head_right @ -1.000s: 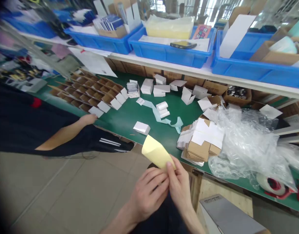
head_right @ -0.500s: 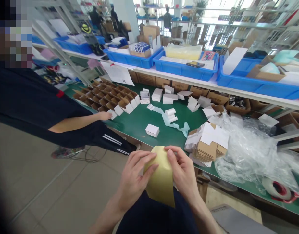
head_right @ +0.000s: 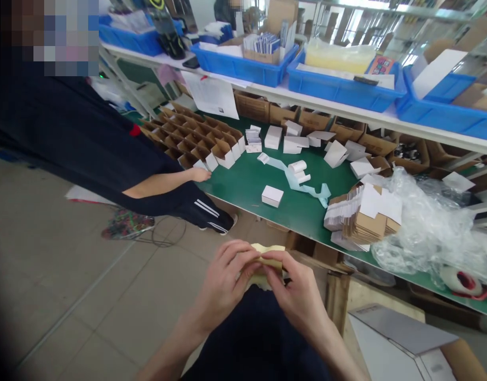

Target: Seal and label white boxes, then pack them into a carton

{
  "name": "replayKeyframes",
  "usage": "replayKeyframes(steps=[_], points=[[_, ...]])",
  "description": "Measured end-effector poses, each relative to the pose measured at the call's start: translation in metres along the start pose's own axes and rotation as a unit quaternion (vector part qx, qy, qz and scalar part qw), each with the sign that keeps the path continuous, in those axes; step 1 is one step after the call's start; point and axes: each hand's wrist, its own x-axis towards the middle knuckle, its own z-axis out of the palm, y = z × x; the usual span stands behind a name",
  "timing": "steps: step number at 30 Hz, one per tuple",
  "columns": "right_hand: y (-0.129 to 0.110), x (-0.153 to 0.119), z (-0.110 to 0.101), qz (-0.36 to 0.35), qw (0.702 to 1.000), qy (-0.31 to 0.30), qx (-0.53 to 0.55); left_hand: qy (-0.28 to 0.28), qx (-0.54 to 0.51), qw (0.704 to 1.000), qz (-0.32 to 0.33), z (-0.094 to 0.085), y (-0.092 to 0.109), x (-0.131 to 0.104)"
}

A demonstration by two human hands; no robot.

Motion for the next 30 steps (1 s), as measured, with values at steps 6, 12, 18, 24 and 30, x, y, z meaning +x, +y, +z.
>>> replayKeyframes(steps=[6,12,18,24,30], points=[[-0.026,-0.007,0.031,0.057,0.998,-0.03,0.019,0.026,-0.004,0.999,0.019,-0.035,-0.019,-0.026],[-0.04,-0.006,0.059,0.074,0.994,-0.07,0.039,0.04,0.0,0.999,0.013,-0.064,-0.031,-0.045],[-0.046,-0.003,0.077,0.069,0.994,-0.073,0.047,0.061,-0.029,0.998,-0.01,-0.084,-0.039,-0.058],[-0.052,-0.009,0.086,-0.024,0.999,-0.041,-0.019,0.046,-0.029,0.998,-0.019,-0.091,-0.042,-0.063],[-0.057,-0.012,0.09,-0.053,0.997,-0.032,-0.047,0.073,-0.023,0.997,-0.024,-0.087,-0.041,-0.062]])
